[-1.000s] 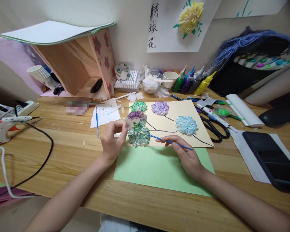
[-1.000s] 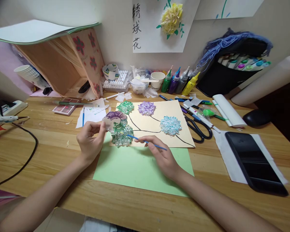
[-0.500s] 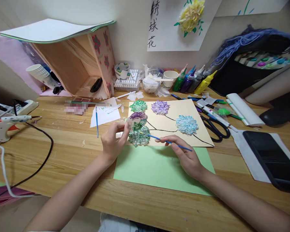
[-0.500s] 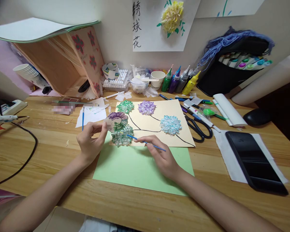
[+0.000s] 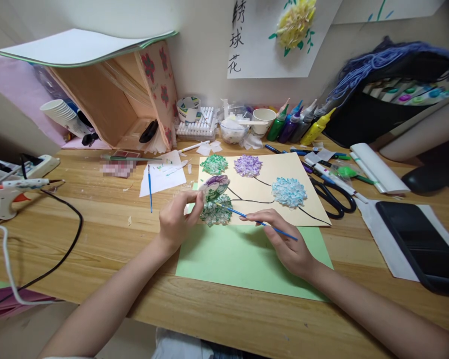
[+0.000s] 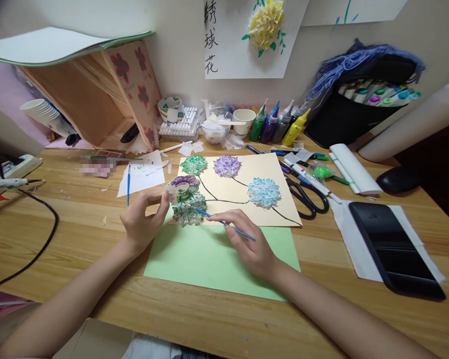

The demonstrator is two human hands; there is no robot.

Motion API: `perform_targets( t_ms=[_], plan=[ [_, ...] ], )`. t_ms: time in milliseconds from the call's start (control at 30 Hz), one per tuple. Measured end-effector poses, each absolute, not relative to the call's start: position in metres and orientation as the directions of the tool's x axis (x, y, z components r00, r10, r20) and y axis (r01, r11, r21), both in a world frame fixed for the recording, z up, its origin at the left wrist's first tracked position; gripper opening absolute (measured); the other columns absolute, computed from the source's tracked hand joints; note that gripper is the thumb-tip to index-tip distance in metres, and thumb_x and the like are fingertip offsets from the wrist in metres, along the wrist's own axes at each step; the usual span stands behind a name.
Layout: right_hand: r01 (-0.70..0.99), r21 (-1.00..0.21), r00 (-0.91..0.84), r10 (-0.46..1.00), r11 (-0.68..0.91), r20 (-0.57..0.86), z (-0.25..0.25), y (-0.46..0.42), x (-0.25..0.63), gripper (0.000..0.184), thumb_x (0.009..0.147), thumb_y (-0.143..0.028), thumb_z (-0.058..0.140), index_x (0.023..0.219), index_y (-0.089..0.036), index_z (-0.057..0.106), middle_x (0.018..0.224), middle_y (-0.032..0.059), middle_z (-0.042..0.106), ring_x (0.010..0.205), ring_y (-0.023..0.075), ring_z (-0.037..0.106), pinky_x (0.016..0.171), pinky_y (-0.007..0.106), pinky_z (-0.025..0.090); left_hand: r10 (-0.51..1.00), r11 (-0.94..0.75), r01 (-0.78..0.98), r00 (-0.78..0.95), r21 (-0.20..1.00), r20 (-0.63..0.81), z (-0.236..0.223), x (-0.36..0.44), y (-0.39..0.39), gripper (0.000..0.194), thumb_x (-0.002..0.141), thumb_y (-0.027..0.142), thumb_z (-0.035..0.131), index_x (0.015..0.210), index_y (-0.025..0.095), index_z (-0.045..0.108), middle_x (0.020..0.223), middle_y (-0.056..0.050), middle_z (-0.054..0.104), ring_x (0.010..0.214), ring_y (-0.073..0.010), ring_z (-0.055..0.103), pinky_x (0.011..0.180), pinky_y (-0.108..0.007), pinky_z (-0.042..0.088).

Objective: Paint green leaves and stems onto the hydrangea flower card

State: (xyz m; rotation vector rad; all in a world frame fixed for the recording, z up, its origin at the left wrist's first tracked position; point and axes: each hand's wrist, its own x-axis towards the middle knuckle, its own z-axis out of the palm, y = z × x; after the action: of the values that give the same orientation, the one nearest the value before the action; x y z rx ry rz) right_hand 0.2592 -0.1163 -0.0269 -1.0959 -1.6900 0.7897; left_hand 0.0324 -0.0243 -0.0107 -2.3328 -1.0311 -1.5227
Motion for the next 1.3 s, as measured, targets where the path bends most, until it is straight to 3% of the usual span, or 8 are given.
perform_targets(
  t_ms=[400, 633, 833, 967, 1100, 1300],
  plan=[
    [0.373, -0.809, -0.194, 0.891, 0.455, 0.411, -0.026, -0.115, 0.257, 0.029, 0.093, -0.021, 0.04, 0.116, -0.028, 0.057, 0.11, 0.0058, 0.066, 0.104, 0.0202, 0.058, 0.088, 0.037, 0.048, 0.663, -0.663, 0.57, 0.146, 0.485, 0.734, -0.01, 0.035, -0.026, 0.01, 0.081, 0.015, 0.061, 0.075, 0.019, 0.053, 0.063, 0.005, 0.063, 0.054, -0.0068, 0.063, 0.054, -0.015, 0.052],
    [0.39, -0.78, -0.198, 0.872, 0.488, 0.447, -0.026, -0.117, 0.257, 0.03, 0.092, -0.019, 0.041, 0.116, -0.027, 0.057, 0.109, 0.0059, 0.066, 0.102, 0.0211, 0.058, 0.085, 0.038, 0.048, 0.736, -0.597, 0.563, 0.102, 0.571, 0.669, -0.009, 0.035, -0.025, 0.014, 0.082, 0.021, 0.06, 0.071, 0.019, 0.052, 0.061, 0.005, 0.06, 0.052, -0.0059, 0.059, 0.052, -0.015, 0.05],
    [0.257, -0.837, 0.037, 0.861, 0.483, 0.508, -0.032, -0.119, 0.263, 0.027, 0.093, -0.023, 0.036, 0.098, -0.025, 0.063, 0.09, 0.0057, 0.067, 0.089, 0.0215, 0.059, 0.076, 0.037, 0.046, 0.82, -0.497, 0.485, -0.006, 0.719, 0.572, -0.011, 0.026, -0.015, 0.017, 0.08, 0.025, 0.063, 0.07, 0.019, 0.051, 0.062, 0.003, 0.06, 0.054, -0.0083, 0.061, 0.053, -0.018, 0.051],
    [0.14, -0.894, 0.179, 0.878, 0.425, 0.445, -0.034, -0.117, 0.266, 0.029, 0.092, -0.028, 0.037, 0.077, -0.021, 0.061, 0.068, 0.0048, 0.061, 0.07, 0.02, 0.057, 0.065, 0.036, 0.043, 0.877, -0.384, 0.399, -0.124, 0.833, 0.464, -0.011, 0.013, 0.0, 0.022, 0.08, 0.031, 0.063, 0.067, 0.019, 0.05, 0.059, 0.003, 0.059, 0.053, -0.0098, 0.061, 0.05, -0.019, 0.051],
    [0.162, -0.909, 0.157, 0.899, 0.385, 0.409, -0.034, -0.117, 0.266, 0.032, 0.092, -0.03, 0.038, 0.072, -0.021, 0.062, 0.067, 0.0052, 0.059, 0.067, 0.0192, 0.055, 0.063, 0.035, 0.042, 0.885, -0.313, 0.392, -0.211, 0.865, 0.415, -0.011, 0.003, 0.011, 0.022, 0.078, 0.032, 0.063, 0.068, 0.019, 0.05, 0.058, 0.004, 0.058, 0.052, -0.01, 0.061, 0.048, -0.02, 0.052],
    [0.284, -0.859, 0.067, 0.885, 0.427, 0.462, -0.034, -0.119, 0.265, 0.03, 0.093, -0.027, 0.035, 0.079, -0.023, 0.061, 0.071, 0.0046, 0.062, 0.073, 0.0199, 0.056, 0.07, 0.038, 0.043, 0.881, -0.307, 0.401, -0.223, 0.863, 0.417, -0.012, 0.002, 0.014, 0.021, 0.078, 0.031, 0.063, 0.067, 0.02, 0.048, 0.057, 0.004, 0.058, 0.05, -0.0096, 0.06, 0.048, -0.02, 0.053]
  ],
)
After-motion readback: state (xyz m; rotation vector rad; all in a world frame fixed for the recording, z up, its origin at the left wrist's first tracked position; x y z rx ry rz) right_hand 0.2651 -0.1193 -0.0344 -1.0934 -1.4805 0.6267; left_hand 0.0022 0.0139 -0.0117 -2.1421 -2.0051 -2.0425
